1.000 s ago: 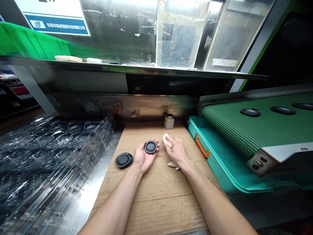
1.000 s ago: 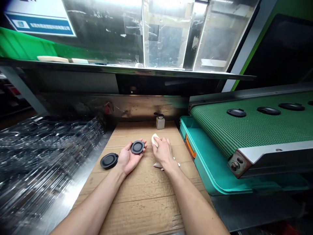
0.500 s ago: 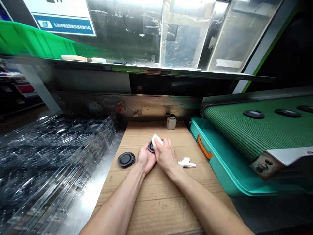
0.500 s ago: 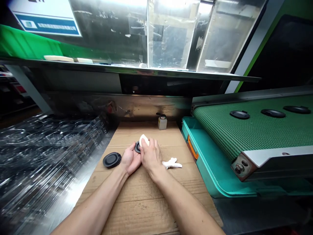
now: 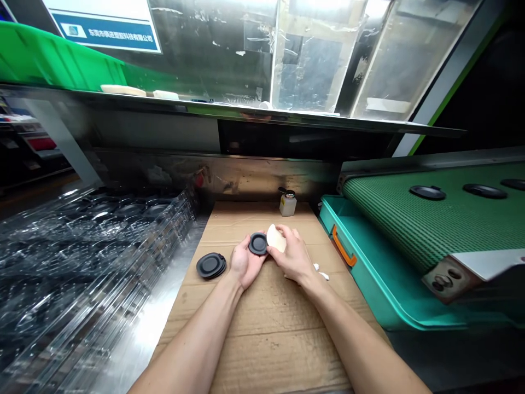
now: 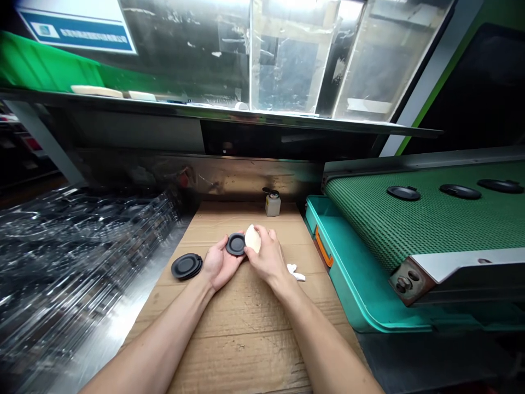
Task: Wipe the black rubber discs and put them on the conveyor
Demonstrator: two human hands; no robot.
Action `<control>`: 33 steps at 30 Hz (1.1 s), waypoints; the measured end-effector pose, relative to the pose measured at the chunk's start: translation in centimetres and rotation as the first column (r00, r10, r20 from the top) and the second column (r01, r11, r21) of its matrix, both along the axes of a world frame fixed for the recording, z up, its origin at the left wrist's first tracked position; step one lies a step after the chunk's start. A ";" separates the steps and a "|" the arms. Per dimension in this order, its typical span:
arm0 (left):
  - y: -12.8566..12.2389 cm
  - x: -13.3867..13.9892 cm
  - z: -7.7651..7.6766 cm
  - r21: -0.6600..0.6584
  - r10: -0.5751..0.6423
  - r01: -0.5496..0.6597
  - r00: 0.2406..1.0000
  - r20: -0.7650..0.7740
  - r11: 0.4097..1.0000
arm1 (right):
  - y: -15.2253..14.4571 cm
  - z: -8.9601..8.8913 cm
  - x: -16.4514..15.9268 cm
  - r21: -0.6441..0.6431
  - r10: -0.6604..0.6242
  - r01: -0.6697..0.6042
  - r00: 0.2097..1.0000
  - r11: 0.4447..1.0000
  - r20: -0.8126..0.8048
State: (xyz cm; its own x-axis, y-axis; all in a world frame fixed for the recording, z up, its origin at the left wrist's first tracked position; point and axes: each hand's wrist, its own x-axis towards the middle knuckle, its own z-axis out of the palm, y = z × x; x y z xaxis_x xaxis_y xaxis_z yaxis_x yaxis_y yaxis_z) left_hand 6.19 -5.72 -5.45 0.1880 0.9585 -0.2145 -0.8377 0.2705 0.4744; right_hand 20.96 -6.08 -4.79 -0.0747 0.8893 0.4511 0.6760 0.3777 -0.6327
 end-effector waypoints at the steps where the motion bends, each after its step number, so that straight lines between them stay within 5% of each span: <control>1: 0.0 0.0 0.0 -0.003 0.005 -0.005 1.000 -0.006 1.000 | -0.2 0.2 0.2 -0.035 0.017 -0.017 1.000 0.999 0.005; 5: -0.1 0.0 -0.1 0.019 0.004 -0.004 1.000 -0.020 1.000 | -1.0 0.7 0.0 -0.159 0.097 -0.094 0.995 0.983 0.012; 9: -0.2 0.6 -0.6 0.076 -0.030 0.032 0.999 -0.021 0.997 | -1.3 0.5 -1.8 -0.088 0.124 -0.117 0.989 0.989 0.078; 13: -0.2 0.8 -1.0 0.079 -0.017 0.020 0.999 -0.039 0.997 | -1.3 0.7 -3.5 -0.068 -0.028 0.049 0.959 0.996 0.284; 17: -0.2 0.8 -1.1 0.063 0.014 -0.010 0.997 -0.070 0.998 | -1.7 1.1 -3.5 -0.096 0.071 -0.037 0.919 0.995 0.387; 22: -0.4 1.1 -0.9 0.078 -0.013 0.019 0.997 -0.074 0.997 | -1.5 0.9 -3.3 -0.080 -0.036 0.069 0.934 0.994 0.356; 26: -0.5 1.2 -0.9 0.056 -0.008 0.013 0.996 -0.086 0.998 | -1.3 0.5 -3.7 -0.062 0.080 -0.066 0.963 0.996 0.259; 30: -0.5 1.2 -1.0 0.082 -0.016 0.023 0.996 -0.090 0.996 | -1.2 0.4 -3.9 -0.069 -0.047 0.061 0.981 0.996 0.187; 33: -0.6 1.1 -0.9 0.060 -0.025 0.032 0.993 -0.115 0.998 | -1.5 0.3 -3.8 -0.059 0.080 -0.076 0.994 0.995 0.073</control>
State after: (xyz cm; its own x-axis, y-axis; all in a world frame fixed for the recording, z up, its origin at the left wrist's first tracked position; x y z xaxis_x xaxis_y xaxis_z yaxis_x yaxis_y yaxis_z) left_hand 7.24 -6.28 -6.39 0.1931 0.9650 -0.1773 -0.7695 0.2611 0.5829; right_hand 17.16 -7.55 -4.46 -0.1767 0.9031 0.3913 0.6925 0.3966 -0.6027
